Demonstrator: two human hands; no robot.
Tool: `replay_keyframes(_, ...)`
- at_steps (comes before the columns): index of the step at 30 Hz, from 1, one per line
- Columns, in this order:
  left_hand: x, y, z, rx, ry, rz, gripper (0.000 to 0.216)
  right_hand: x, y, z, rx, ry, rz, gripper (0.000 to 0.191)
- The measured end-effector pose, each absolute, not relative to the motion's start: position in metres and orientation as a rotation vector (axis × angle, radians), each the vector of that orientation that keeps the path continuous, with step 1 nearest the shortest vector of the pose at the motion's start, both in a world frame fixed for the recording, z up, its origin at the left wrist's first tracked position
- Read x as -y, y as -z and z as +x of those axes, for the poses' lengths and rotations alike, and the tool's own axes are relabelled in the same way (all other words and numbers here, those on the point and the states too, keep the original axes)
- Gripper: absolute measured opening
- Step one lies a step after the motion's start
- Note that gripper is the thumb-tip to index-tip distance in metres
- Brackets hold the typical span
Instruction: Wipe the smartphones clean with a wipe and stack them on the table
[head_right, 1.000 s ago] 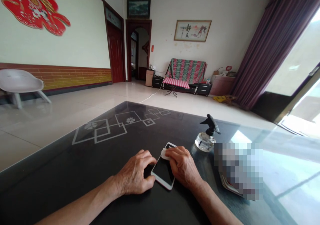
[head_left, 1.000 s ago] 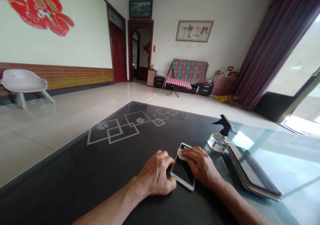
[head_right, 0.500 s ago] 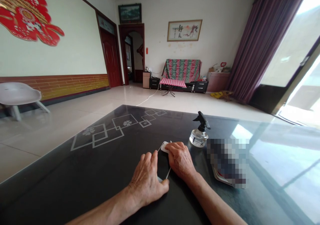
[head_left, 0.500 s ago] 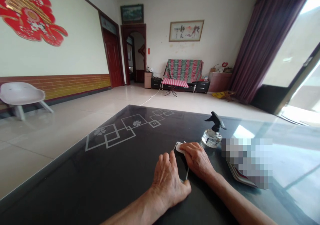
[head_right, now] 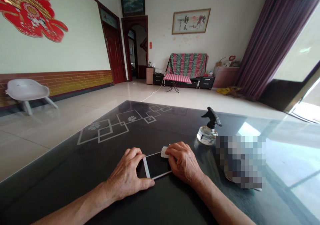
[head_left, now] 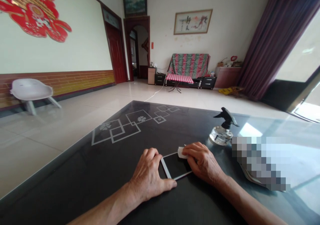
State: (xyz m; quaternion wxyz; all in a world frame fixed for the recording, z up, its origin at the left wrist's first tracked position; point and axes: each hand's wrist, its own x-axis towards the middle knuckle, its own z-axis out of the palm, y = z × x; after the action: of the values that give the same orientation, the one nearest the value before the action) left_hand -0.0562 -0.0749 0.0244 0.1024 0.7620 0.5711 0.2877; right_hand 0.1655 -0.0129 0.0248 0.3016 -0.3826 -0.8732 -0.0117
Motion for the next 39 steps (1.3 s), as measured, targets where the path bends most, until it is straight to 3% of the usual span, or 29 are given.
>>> replay_keyframes(15,0.065,-0.017,-0.056,-1.649,-0.909,2.211,0.062,0.037,-0.038,0.135,2.532,-0.192,-0.746,0.035)
replay_keyframes(26,0.064,-0.027,-0.065,-1.584,-0.774,2.276,0.064,0.014,-0.031,0.166,2.385,-0.021,-0.976,0.028)
replay_keyframes(39,0.057,-0.028,-0.069,-1.523,-0.767,2.285,0.064,0.035,-0.042,0.134,2.541,-0.259,-0.700,0.033)
